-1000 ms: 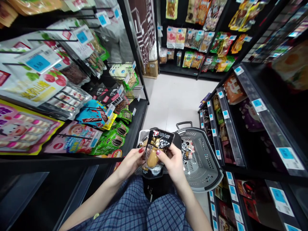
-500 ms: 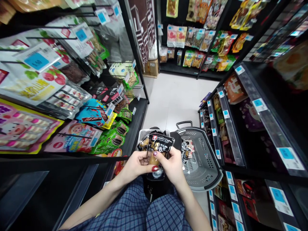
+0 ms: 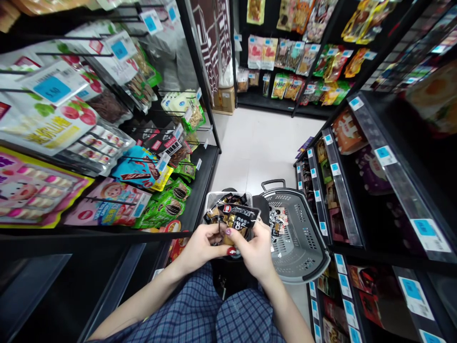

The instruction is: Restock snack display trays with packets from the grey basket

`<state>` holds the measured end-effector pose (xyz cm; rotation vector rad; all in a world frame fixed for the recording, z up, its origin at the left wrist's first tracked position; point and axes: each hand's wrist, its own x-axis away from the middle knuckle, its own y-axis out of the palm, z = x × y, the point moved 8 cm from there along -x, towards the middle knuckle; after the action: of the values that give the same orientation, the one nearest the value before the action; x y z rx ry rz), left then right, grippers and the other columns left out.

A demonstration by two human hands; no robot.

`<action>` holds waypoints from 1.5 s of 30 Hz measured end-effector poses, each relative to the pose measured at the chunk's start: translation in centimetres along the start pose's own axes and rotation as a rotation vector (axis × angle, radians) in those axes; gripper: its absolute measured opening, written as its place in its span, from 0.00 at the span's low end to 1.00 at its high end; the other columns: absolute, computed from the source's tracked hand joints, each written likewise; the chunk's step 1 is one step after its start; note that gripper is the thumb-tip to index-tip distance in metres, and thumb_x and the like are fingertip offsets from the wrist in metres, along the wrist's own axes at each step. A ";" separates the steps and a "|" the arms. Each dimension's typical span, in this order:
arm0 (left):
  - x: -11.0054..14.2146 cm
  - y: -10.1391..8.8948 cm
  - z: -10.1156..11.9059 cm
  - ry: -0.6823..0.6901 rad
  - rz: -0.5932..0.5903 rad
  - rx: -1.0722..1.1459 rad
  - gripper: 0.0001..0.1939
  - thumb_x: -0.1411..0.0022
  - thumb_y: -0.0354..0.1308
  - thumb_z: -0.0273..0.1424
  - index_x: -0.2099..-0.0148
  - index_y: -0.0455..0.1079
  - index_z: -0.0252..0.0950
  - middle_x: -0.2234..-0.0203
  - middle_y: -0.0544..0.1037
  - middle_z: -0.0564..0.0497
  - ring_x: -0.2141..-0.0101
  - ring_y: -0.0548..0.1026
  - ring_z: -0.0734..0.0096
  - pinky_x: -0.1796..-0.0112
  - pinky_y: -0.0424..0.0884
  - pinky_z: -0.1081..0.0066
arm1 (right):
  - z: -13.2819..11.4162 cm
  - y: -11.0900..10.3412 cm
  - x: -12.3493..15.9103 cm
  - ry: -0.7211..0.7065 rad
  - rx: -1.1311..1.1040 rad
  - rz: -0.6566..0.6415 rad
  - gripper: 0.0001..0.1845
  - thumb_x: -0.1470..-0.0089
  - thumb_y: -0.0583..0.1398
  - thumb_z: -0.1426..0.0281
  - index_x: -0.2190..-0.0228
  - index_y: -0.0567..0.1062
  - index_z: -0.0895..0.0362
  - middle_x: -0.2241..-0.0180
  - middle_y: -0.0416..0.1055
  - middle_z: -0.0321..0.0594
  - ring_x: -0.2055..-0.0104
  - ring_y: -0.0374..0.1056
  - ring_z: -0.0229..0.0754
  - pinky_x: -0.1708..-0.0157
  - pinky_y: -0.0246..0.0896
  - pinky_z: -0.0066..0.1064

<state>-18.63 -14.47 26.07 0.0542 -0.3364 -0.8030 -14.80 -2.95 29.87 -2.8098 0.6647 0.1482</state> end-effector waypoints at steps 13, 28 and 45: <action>4.3 -1.9 7.5 1.197 0.290 -0.819 0.16 0.40 0.54 0.24 0.50 0.70 0.41 0.62 0.79 0.50 0.53 0.71 0.66 0.45 0.61 0.48 | -1.0 -0.9 0.8 -0.064 -0.285 -0.346 0.17 0.49 0.61 0.68 0.56 0.69 0.50 0.55 0.66 0.44 0.53 0.64 0.46 0.54 0.62 0.39; 0.5 -4.7 4.3 0.497 0.303 -0.033 0.22 0.38 0.52 0.29 0.41 0.61 0.39 0.49 0.71 0.41 0.59 0.75 0.67 0.63 0.75 0.71 | 1.6 1.9 1.3 0.283 -0.223 -0.437 0.09 0.51 0.63 0.64 0.70 0.74 0.57 0.73 0.73 0.36 0.70 0.68 0.38 0.69 0.63 0.28; 0.9 -4.7 4.2 0.256 0.524 -0.188 0.12 0.46 0.59 0.36 0.67 0.78 0.32 0.78 0.78 0.50 0.80 0.73 0.72 0.78 0.72 0.75 | 2.1 2.3 1.2 0.277 -0.175 -0.382 0.12 0.49 0.60 0.61 0.73 0.70 0.57 0.77 0.67 0.34 0.76 0.59 0.34 0.77 0.54 0.24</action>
<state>-22.65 -18.00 29.45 -0.1042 -0.0243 -0.2991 -14.83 -4.96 27.18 -3.0938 0.1597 -0.2695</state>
